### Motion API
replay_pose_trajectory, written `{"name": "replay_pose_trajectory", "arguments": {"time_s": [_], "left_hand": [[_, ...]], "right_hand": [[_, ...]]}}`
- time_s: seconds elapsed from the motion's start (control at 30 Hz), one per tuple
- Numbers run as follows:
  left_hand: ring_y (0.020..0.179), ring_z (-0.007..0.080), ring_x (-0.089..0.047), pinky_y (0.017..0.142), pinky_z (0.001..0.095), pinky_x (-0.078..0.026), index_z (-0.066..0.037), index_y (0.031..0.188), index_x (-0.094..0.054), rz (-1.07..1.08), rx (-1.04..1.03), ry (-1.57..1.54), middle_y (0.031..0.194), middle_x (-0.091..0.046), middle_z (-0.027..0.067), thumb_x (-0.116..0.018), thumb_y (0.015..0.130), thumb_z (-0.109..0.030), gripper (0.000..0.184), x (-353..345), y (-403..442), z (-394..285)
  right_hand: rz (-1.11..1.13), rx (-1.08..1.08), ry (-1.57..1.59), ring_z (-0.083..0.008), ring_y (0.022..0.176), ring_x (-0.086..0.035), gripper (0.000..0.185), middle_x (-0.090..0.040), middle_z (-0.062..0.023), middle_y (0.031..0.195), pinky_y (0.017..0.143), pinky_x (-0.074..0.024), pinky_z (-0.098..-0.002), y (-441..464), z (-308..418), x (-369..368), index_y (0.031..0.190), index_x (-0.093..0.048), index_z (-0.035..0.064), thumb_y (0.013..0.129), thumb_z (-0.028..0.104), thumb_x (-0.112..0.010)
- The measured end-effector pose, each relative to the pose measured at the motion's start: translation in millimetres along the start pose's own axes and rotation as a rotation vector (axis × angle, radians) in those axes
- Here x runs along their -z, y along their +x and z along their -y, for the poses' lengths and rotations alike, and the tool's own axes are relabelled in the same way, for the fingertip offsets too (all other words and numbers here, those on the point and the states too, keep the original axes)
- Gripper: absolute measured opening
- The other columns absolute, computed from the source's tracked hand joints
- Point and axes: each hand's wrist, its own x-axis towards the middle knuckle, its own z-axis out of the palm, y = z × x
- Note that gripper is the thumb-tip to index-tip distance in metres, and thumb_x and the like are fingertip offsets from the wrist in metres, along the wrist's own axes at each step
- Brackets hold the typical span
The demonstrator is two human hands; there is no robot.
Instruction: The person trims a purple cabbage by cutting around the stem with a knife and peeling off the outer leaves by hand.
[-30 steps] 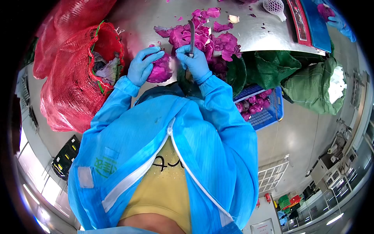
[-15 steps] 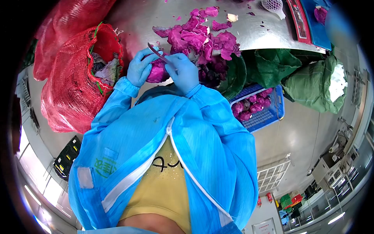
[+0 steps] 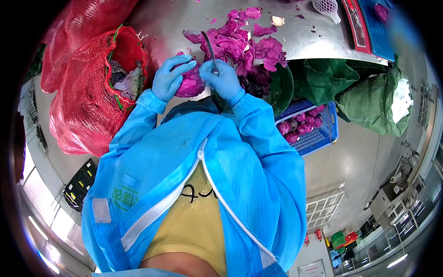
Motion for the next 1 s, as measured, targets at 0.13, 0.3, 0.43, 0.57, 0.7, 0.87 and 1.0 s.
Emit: {"name": "replay_pose_trajectory", "arguments": {"time_s": [0.13,0.3,0.43,0.57,0.7,0.87,1.0], "left_hand": [[0.108,0.0313,-0.055,0.091,0.0404,-0.048,-0.021,0.125,-0.058,0.009,-0.008,0.018,0.122,-0.055,0.01,-0.054,0.078,-0.005,0.051,0,-1,-1],[0.113,0.0323,-0.053,0.098,0.0392,-0.044,-0.014,0.125,-0.059,0.053,-0.008,0.033,0.125,-0.053,0.0127,-0.046,0.087,-0.017,0.039,0,-4,-3],[0.112,0.0312,-0.053,0.097,0.0387,-0.044,-0.013,0.125,-0.059,-0.076,0.089,-0.096,0.123,-0.053,0.0132,-0.049,0.084,-0.012,0.042,-2,-11,3],[0.111,0.0303,-0.054,0.096,0.0388,-0.045,-0.013,0.124,-0.06,-0.095,-0.026,-0.01,0.121,-0.054,0.0124,-0.052,0.079,-0.007,0.046,-1,-9,-5],[0.11,0.0322,-0.054,0.095,0.0416,-0.046,-0.016,0.123,-0.061,-0.111,-0.077,0.088,0.118,-0.055,0.0114,-0.058,0.072,-0.004,0.052,-12,-9,-17],[0.113,0.0325,-0.051,0.096,0.0418,-0.045,-0.012,0.125,-0.057,-0.142,-0.123,0.11,0.119,-0.051,0.0122,-0.064,0.067,0.0,0.06,-23,-5,-16],[0.117,0.033,-0.047,0.099,0.0415,-0.042,-0.005,0.136,-0.043,-0.234,-0.14,0.044,0.126,-0.045,0.0172,-0.069,0.073,-0.005,0.068,-32,-6,-10]], "right_hand": [[-0.109,0.067,0.182,-0.007,0.06,-0.054,0.01,-0.059,-0.0001,0.072,0.052,-0.041,-0.0207,-7,-11,-11,0.093,-0.06,0.0048,0.086,0.01,-0.064],[-0.302,0.06,0.406,-0.0088,0.056,-0.051,0.015,-0.056,-0.0007,0.067,0.049,-0.0395,-0.0231,-12,-31,-16,0.097,-0.06,0.0042,0.088,0.014,-0.065],[-0.489,0.051,0.408,-0.0075,0.053,-0.052,0.017,-0.057,0.0008,0.072,0.046,-0.0401,-0.0214,-18,-40,11,0.097,-0.06,0.0052,0.084,0.012,-0.069],[-0.546,0.129,0.131,-0.0067,0.059,-0.053,0.031,-0.061,-0.0025,0.087,0.049,-0.0426,-0.0206,-26,-29,6,0.111,-0.059,0.0026,0.084,0.015,-0.069],[-0.401,0.053,-0.062,-0.0139,0.084,-0.06,0.057,-0.062,-0.0053,0.101,0.075,-0.0487,-0.0249,-29,-26,-7,0.126,-0.051,0.0015,0.082,0.03,-0.073],[-0.372,0.291,-0.37,-0.02,0.104,-0.056,0.072,-0.058,-0.0112,0.113,0.088,-0.0457,-0.034,-25,-34,-8,0.129,-0.05,0.004,0.071,0.032,-0.081],[-0.342,0.306,-0.405,-0.0182,0.096,-0.058,0.073,-0.059,-0.0079,0.112,0.08,-0.0483,-0.03,-24,-14,3,0.126,-0.054,0.0063,0.064,0.03,-0.085]]}}
